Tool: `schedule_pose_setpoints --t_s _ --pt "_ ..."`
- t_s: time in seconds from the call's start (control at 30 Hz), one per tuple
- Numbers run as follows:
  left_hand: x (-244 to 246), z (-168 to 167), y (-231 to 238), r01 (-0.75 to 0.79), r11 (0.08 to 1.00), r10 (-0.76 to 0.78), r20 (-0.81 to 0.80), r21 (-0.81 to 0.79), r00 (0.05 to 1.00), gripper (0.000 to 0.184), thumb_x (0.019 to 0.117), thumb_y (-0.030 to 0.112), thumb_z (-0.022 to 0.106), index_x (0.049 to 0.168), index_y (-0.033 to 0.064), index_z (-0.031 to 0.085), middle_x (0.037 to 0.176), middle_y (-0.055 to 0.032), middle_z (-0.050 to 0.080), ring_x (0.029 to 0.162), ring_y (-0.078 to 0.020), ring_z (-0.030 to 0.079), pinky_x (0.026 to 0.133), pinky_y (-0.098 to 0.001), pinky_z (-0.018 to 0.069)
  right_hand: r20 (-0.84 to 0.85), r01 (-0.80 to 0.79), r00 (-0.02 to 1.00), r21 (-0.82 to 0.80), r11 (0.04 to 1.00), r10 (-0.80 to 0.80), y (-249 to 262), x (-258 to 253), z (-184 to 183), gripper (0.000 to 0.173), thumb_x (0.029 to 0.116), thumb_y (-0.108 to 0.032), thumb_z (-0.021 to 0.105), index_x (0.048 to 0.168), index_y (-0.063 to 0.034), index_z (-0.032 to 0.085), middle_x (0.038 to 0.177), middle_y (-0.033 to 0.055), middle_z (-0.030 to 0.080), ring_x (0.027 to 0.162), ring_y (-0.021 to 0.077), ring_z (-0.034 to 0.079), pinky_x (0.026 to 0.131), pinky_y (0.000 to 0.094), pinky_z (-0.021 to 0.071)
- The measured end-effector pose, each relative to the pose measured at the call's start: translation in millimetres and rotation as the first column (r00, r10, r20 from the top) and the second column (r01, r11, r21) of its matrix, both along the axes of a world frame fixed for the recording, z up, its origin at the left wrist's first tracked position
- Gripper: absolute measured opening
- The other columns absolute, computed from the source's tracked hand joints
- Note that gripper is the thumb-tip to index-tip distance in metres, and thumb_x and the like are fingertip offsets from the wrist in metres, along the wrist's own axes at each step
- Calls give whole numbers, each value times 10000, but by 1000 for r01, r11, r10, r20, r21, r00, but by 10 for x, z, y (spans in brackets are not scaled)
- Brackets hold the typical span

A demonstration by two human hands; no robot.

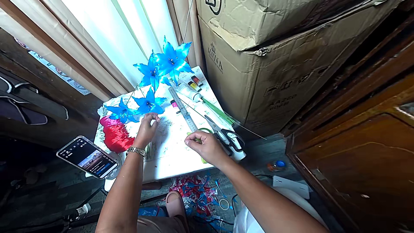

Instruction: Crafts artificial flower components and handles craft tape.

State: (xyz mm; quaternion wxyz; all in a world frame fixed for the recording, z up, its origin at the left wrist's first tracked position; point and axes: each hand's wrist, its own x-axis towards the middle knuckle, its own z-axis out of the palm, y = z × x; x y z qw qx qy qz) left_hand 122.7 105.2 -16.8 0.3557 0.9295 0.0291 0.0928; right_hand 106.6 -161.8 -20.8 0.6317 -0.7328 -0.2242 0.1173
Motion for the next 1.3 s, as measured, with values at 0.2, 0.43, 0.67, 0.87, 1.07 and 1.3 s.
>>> schedule_pose_setpoints --t_s 0.2,0.43,0.67,0.87,1.07,1.3 --pt "15 109 2 -94 922 85 -41 -375 996 174 1067 133 510 1163 18 599 1261 -67 602 1131 -94 565 1010 -330 455 -13 -2 1000 -1 1000 2 7 -1 -18 114 971 -99 666 912 -30 734 858 11 626 711 18 525 656 181 448" --pt "-53 134 -3 -104 859 105 -26 -501 994 125 1070 116 455 1087 71 571 1148 -26 676 1051 -82 619 919 -326 489 -15 -18 1000 -18 1000 17 19 11 -27 118 975 -114 667 920 -37 736 852 7 622 701 26 518 650 191 444" --pt "-573 205 -476 86 851 -90 18 -518 996 148 1042 77 455 1022 76 601 895 8 725 844 -69 675 850 -294 546 42 -65 997 1 998 65 -13 -7 9 110 962 -111 678 914 -33 740 844 1 619 723 13 525 665 175 444" --pt "-947 159 -759 95 849 -100 18 -519 995 105 990 57 535 957 79 633 911 16 749 900 -57 705 876 -273 561 92 -132 987 25 991 129 0 -77 9 117 949 -121 695 922 -24 757 851 10 634 757 -3 555 692 151 462" --pt "-1137 141 -838 53 844 -75 -19 -533 997 60 975 64 584 954 86 636 784 90 665 746 16 624 747 -190 522 114 -199 974 31 979 195 15 -155 32 123 946 -127 702 934 -23 766 849 9 634 761 -21 562 701 123 468" --pt "-1166 107 -852 77 808 -101 -8 -584 995 80 978 23 577 953 78 629 817 69 713 757 8 654 740 -179 534 110 -213 972 49 976 206 38 -171 -5 122 944 -120 697 925 -21 766 819 -13 616 733 -41 542 672 103 448"
